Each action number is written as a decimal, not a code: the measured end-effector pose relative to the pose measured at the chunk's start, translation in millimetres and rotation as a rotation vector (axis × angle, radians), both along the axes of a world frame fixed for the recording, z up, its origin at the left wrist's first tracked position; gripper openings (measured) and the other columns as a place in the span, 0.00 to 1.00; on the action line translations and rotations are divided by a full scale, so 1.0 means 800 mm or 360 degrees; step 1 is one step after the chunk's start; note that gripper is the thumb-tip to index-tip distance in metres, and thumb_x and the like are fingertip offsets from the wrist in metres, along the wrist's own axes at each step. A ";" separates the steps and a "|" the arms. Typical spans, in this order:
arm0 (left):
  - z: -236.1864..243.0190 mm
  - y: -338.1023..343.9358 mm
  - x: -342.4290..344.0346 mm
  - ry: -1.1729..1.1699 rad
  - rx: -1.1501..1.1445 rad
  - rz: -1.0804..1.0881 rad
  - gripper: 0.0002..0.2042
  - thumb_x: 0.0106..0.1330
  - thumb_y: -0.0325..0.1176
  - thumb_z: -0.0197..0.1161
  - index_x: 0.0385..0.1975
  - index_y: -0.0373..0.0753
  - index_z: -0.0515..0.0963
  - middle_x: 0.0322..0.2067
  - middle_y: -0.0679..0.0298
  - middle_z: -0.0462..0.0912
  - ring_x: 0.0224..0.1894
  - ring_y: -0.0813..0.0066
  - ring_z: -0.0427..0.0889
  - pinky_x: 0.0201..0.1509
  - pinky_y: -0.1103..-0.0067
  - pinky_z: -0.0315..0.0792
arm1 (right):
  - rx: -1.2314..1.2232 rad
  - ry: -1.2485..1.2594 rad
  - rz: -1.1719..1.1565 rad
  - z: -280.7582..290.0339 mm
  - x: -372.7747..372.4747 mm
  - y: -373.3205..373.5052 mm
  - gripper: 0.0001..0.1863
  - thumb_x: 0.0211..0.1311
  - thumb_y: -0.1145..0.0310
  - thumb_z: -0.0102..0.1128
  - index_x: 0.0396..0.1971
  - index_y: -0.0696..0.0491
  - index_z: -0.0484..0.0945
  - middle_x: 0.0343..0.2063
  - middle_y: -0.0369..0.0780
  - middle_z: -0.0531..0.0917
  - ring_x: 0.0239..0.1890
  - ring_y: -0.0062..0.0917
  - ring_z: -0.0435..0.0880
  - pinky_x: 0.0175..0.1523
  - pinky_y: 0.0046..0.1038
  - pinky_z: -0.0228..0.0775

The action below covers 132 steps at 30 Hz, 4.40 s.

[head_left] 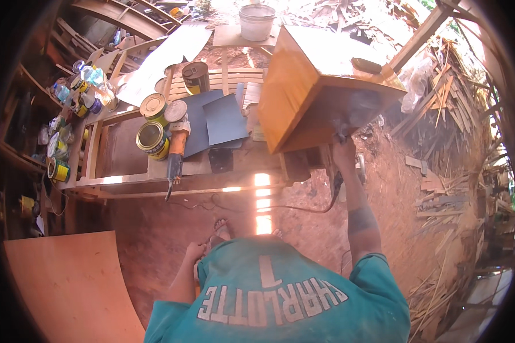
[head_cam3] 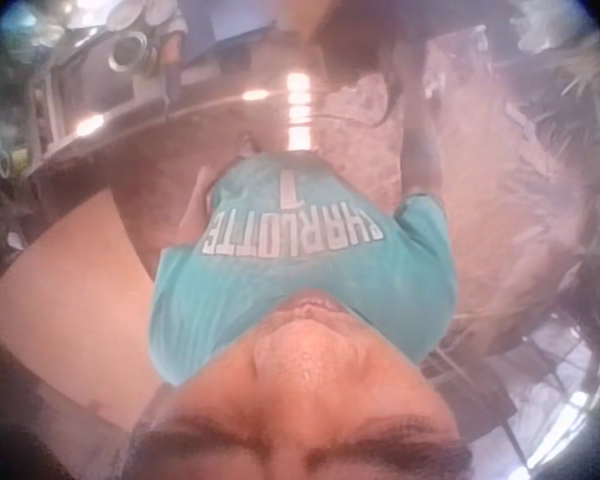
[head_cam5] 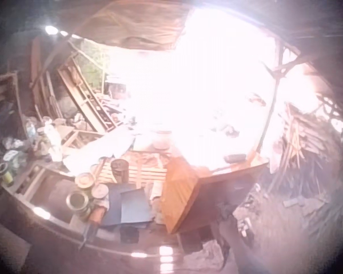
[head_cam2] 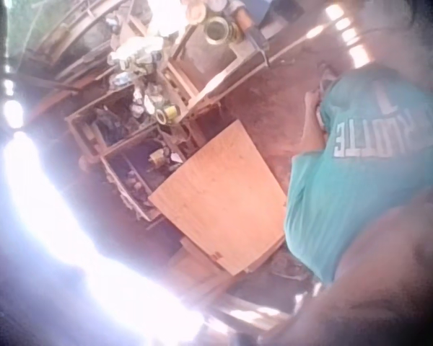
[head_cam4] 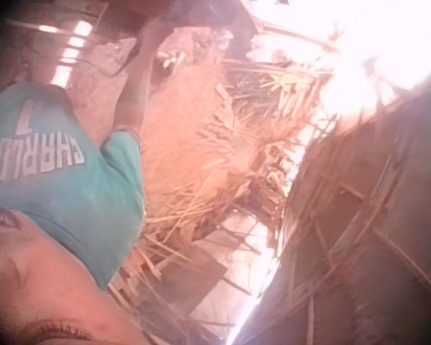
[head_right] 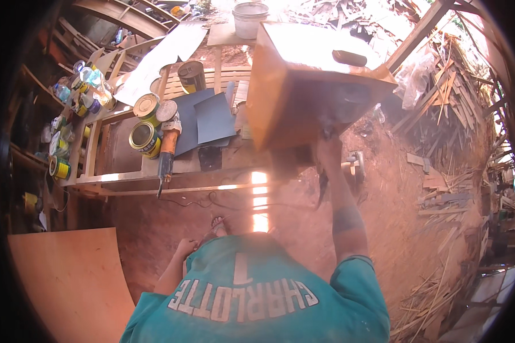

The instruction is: The person uses a spray gun to apply a finish to a wooden cabinet, rotating the cabinet by hand to reach all exterior surfaces.

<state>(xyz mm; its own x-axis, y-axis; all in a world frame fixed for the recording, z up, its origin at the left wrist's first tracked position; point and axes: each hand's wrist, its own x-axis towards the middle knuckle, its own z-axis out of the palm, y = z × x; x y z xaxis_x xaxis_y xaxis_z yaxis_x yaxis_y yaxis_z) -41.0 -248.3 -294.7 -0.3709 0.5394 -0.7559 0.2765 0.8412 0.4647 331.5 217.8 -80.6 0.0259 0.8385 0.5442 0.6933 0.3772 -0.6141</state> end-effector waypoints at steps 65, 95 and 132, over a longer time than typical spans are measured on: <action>0.086 0.033 -0.066 0.0044 0.0354 -0.0801 0.15 0.66 0.38 0.61 0.41 0.31 0.84 0.35 0.57 0.87 0.38 0.71 0.84 0.44 0.70 0.75 | -0.0529 0.1217 0.0002 0.126 0.001 -0.104 0.22 0.66 0.62 0.66 0.54 0.58 0.76 0.47 0.43 0.82 0.51 0.26 0.79 0.53 0.30 0.72; 0.202 0.122 -0.006 0.0290 -0.0005 -0.1029 0.19 0.70 0.42 0.58 0.48 0.32 0.81 0.46 0.48 0.85 0.53 0.54 0.82 0.58 0.68 0.72 | -0.0611 0.1625 0.0560 0.084 0.038 -0.059 0.26 0.70 0.67 0.60 0.65 0.54 0.70 0.57 0.43 0.81 0.60 0.24 0.76 0.64 0.29 0.64; 0.075 -0.023 0.107 0.0253 -0.0052 -0.0663 0.18 0.68 0.40 0.57 0.48 0.33 0.82 0.43 0.46 0.85 0.48 0.57 0.85 0.53 0.67 0.75 | -0.1827 0.2633 0.1621 0.137 0.043 -0.036 0.15 0.73 0.53 0.54 0.36 0.50 0.70 0.17 0.29 0.66 0.09 0.11 0.57 0.16 0.20 0.48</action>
